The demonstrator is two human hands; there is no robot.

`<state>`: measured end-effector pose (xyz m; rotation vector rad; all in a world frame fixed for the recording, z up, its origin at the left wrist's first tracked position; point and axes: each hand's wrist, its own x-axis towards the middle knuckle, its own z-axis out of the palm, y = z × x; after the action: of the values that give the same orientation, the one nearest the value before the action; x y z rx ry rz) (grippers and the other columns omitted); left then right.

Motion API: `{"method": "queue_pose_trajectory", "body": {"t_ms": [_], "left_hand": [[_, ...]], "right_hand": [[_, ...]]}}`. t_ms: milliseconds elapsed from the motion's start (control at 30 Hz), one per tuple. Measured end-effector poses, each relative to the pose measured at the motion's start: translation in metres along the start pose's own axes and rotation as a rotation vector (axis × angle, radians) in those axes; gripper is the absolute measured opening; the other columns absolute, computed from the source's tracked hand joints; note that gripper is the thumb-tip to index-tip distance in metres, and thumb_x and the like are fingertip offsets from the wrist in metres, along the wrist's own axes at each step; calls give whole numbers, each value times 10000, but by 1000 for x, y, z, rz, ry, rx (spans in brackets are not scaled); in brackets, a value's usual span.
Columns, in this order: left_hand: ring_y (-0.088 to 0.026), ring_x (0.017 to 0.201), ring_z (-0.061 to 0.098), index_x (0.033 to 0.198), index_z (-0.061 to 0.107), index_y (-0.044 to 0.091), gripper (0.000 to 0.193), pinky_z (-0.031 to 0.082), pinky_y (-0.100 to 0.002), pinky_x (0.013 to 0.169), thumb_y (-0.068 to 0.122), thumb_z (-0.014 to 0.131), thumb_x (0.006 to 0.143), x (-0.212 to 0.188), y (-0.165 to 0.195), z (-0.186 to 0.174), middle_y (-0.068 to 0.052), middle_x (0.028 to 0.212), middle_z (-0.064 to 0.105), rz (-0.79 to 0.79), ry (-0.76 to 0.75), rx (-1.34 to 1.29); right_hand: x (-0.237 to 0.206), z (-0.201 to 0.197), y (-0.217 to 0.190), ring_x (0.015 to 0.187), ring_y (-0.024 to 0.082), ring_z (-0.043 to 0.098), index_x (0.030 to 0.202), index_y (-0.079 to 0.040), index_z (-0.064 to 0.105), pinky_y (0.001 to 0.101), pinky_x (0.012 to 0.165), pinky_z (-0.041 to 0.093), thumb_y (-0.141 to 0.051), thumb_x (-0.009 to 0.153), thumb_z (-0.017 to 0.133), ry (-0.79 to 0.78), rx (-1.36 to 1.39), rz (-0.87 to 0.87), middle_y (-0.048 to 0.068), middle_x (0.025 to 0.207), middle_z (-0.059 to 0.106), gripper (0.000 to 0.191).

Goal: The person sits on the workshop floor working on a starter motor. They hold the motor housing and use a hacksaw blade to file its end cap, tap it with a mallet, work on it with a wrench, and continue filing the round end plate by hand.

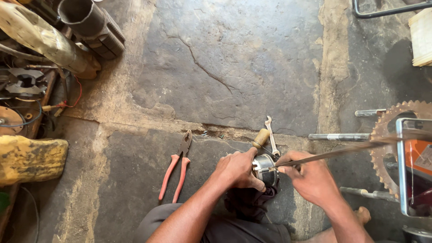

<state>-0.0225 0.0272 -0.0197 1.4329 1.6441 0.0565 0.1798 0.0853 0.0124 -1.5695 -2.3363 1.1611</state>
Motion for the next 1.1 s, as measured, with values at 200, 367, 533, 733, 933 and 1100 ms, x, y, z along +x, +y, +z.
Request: {"method": "queue_pose_trajectory", "body": {"t_ms": [200, 367, 533, 733, 933, 1100], "left_hand": [[-395, 1111, 683, 1327, 558, 159, 955, 542, -506, 908, 498, 918, 510, 1, -1, 0, -161, 1149, 727, -17, -3, -31], [-397, 1123, 675, 1391, 527, 197, 1024, 541, -503, 927, 446, 933, 485, 1, -1, -1, -159, 1174, 718, 5, -6, -9], [-389, 1150, 659, 1419, 511, 206, 1050, 533, -500, 943, 467, 938, 495, 1, -1, -3, -149, 1195, 716, -17, -8, -30], [-363, 1129, 684, 1380, 556, 216, 1023, 546, -478, 933, 435, 941, 457, -1, -4, -9, -128, 1187, 726, -13, -35, -66], [-361, 1110, 687, 1334, 578, 209, 984, 545, -487, 913, 411, 944, 443, 0, -1, -7, -119, 1164, 731, -3, -26, -60], [-373, 1117, 682, 1328, 585, 204, 984, 546, -489, 912, 414, 949, 438, 2, -5, -5, -128, 1170, 733, 30, -11, -29]], "right_hand": [[-3, 6, -4, 718, 190, 695, 943, -111, 785, 380, 674, 519, -116, 814, 746, 67, -31, 47, 54, 807, 772, 135], [-2, 12, -3, 658, 163, 700, 910, -93, 788, 379, 647, 528, -137, 831, 770, 12, 9, 119, 63, 713, 779, 92], [-7, 18, -4, 644, 173, 664, 945, -100, 794, 369, 640, 524, -101, 818, 773, 122, 37, 146, 78, 705, 753, 129], [0, 16, 0, 738, 173, 718, 911, -85, 777, 365, 701, 545, -101, 817, 766, 30, 101, 111, 70, 760, 787, 95], [8, 26, 12, 846, 223, 749, 995, -40, 681, 408, 800, 543, -120, 852, 769, 31, 69, 177, 115, 876, 792, 186], [11, 26, 21, 893, 263, 775, 1134, -40, 588, 432, 790, 550, -76, 827, 724, -10, 148, -8, 155, 917, 798, 338]]}}
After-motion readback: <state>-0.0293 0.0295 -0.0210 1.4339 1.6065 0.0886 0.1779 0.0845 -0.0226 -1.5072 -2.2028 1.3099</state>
